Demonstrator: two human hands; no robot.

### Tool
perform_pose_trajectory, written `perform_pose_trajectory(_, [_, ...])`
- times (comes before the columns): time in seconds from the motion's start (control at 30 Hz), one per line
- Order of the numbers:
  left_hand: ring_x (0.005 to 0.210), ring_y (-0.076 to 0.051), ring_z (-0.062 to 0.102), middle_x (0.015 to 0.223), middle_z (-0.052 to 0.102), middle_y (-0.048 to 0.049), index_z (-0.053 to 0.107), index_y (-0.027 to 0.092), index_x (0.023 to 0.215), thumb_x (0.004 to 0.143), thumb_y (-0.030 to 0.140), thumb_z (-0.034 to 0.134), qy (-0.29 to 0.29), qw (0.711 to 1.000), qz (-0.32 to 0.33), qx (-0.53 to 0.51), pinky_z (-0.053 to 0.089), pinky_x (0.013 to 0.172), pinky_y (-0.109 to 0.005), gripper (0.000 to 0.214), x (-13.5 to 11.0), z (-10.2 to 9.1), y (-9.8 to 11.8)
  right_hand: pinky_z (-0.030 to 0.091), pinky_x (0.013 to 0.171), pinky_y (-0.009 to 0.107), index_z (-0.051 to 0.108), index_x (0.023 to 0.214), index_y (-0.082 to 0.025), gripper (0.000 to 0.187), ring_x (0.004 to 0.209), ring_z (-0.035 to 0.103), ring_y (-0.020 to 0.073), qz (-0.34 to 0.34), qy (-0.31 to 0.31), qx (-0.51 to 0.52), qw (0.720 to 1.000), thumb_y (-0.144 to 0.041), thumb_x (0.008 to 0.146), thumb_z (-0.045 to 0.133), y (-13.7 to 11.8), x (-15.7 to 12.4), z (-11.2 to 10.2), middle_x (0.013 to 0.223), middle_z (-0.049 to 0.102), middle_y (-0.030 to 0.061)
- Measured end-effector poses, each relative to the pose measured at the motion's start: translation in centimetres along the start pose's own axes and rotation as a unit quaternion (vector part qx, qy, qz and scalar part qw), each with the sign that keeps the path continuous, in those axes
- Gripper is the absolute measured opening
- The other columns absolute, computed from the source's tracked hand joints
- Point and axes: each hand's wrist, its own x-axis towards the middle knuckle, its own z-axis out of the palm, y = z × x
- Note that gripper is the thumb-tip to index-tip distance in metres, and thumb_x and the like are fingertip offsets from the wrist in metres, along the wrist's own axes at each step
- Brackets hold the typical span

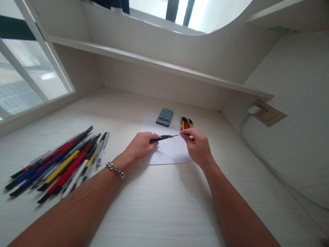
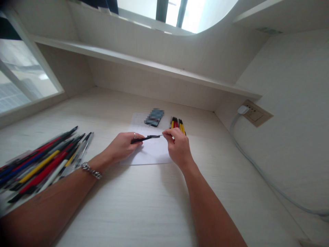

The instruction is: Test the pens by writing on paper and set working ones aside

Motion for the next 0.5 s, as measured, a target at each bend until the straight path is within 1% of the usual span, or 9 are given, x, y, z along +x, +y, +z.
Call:
perform_pose_trajectory(0.13, [0.086,-0.019,0.066,0.098,0.074,-0.0049,0.073,0.021,0.104,0.081,0.020,0.057,-0.002,1.000,0.015,-0.005,0.048,0.078,-0.029,0.028,0.0,0.2,-0.1,0.049,0.071,0.030,0.069,0.088,-0.021,0.012,0.084,0.062,0.0181,-0.002,-0.033,0.012,0.999,-0.020,0.088,0.057,-0.3,-0.3,0.8,0.088,0.068,0.0048])
perform_pose_trajectory(0.2, [0.084,-0.019,0.065,0.096,0.074,-0.0046,0.073,0.021,0.104,0.081,0.020,0.057,-0.003,1.000,0.020,-0.008,0.047,0.077,-0.029,0.027,0.0,0.3,-0.1,0.049,0.071,0.029,0.069,0.088,-0.021,0.012,0.083,0.062,0.0179,0.007,-0.037,0.021,0.999,-0.020,0.087,0.058,-0.5,-0.4,1.2,0.089,0.069,0.0050])
perform_pose_trajectory(0.27, [0.083,-0.019,0.065,0.095,0.074,-0.0046,0.073,0.021,0.103,0.082,0.020,0.057,-0.004,1.000,0.020,-0.009,0.047,0.075,-0.029,0.027,-0.1,0.3,0.0,0.049,0.068,0.029,0.069,0.093,-0.020,0.012,0.082,0.063,0.0173,0.032,-0.032,0.039,0.998,-0.019,0.085,0.059,-0.7,-0.5,1.6,0.091,0.069,0.0050])
perform_pose_trajectory(0.3, [0.083,-0.018,0.065,0.095,0.074,-0.0045,0.073,0.021,0.103,0.082,0.020,0.057,-0.003,1.000,0.019,-0.011,0.047,0.075,-0.029,0.026,-0.1,0.3,0.0,0.050,0.067,0.028,0.068,0.098,-0.021,0.016,0.081,0.064,0.0172,0.049,-0.029,0.052,0.997,-0.019,0.084,0.061,-0.7,-0.6,1.7,0.092,0.069,0.0050])
perform_pose_trajectory(0.4, [0.084,-0.019,0.066,0.095,0.074,-0.0045,0.073,0.021,0.103,0.082,0.021,0.057,0.001,1.000,0.012,-0.013,0.047,0.076,-0.029,0.026,0.0,0.1,0.0,0.051,0.065,0.027,0.061,0.115,-0.021,0.035,0.083,0.065,0.0179,0.097,-0.033,0.088,0.991,-0.018,0.080,0.064,-0.6,-0.7,2.0,0.092,0.070,0.0050])
perform_pose_trajectory(0.43, [0.085,-0.019,0.066,0.096,0.074,-0.0045,0.073,0.021,0.102,0.082,0.021,0.057,0.004,1.000,0.009,-0.013,0.047,0.077,-0.029,0.026,0.0,0.0,0.0,0.051,0.065,0.027,0.060,0.117,-0.020,0.038,0.084,0.065,0.0180,0.106,-0.039,0.090,0.989,-0.018,0.080,0.064,-0.4,-0.7,2.2,0.093,0.070,0.0052])
perform_pose_trajectory(0.5, [0.086,-0.019,0.066,0.097,0.075,-0.0044,0.073,0.020,0.103,0.083,0.020,0.056,0.010,1.000,0.004,-0.013,0.047,0.078,-0.030,0.026,0.1,-0.1,-0.1,0.051,0.067,0.028,0.063,0.113,-0.020,0.033,0.082,0.064,0.0177,0.109,-0.055,0.061,0.991,-0.017,0.080,0.063,0.1,-0.7,2.5,0.094,0.070,0.0057])
